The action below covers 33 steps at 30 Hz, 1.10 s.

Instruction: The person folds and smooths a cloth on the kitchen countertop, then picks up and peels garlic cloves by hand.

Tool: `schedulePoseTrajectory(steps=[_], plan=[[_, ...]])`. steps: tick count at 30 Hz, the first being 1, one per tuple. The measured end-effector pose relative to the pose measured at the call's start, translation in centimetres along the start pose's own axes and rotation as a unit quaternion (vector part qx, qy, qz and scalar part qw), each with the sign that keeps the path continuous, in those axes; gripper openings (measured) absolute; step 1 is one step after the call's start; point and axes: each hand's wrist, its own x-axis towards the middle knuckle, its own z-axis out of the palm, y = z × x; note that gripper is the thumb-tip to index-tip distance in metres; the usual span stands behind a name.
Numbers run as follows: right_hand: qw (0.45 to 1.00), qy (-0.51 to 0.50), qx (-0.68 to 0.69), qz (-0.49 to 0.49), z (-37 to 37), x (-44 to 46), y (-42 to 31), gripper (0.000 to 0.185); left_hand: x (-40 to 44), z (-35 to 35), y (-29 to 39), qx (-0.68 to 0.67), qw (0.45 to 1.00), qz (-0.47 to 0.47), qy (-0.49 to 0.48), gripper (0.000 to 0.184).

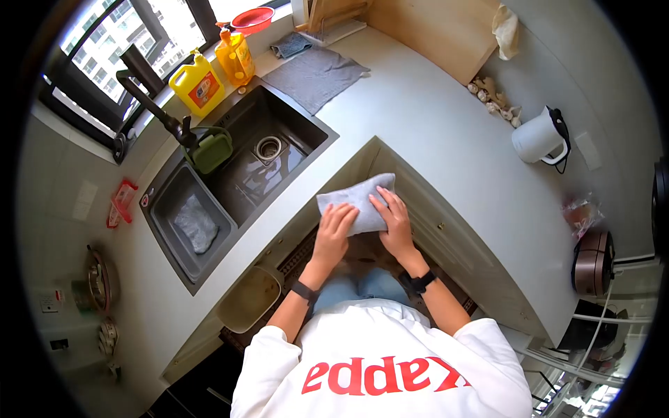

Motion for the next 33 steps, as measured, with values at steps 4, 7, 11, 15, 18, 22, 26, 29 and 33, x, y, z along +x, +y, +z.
schedulePoseTrajectory(steps=[4, 7, 11, 15, 18, 22, 26, 29, 33], plan=[[0.998, -0.027, -0.005, -0.055, 4.6, 6.6, 0.5, 0.068, 1.9, -0.6, -4.5, 0.111, 0.986, -0.106, 0.063, 0.054], [0.966, -0.223, -0.002, -0.131, 10.9, 8.5, 3.6, 0.068, -0.9, 0.4, -9.2, 0.158, 0.97, -0.175, 0.064, 0.061], [0.9, -0.353, 0.034, -0.253, 14.3, 10.2, 4.7, 0.068, -3.1, 1.6, -11.3, 0.179, 0.944, -0.275, 0.04, 0.067], [0.861, -0.407, 0.094, -0.29, 14.7, 13.6, 7.5, 0.07, 1.0, 3.2, -11.8, 0.16, 0.93, -0.329, 0.013, 0.069], [0.864, -0.425, 0.059, -0.264, 13.2, 16.4, 11.0, 0.071, 4.5, 4.6, -12.1, 0.164, 0.932, -0.324, -0.023, 0.07], [0.827, -0.516, 0.028, -0.222, 9.6, 21.6, 16.6, 0.079, 10.6, 8.8, -13.4, 0.139, 0.939, -0.31, -0.05, 0.07], [0.825, -0.515, -0.007, -0.234, 9.2, 23.2, 19.5, 0.085, 13.6, 11.1, -14.0, 0.133, 0.938, -0.318, -0.031, 0.068], [0.834, -0.507, -0.033, -0.217, 9.1, 22.9, 18.4, 0.089, 13.7, 10.2, -15.0, 0.102, 0.948, -0.301, -0.026, 0.062], [0.866, -0.448, -0.101, -0.195, 10.2, 20.2, 16.1, 0.093, 12.2, 8.1, -16.2, 0.086, 0.957, -0.27, -0.069, 0.057]])
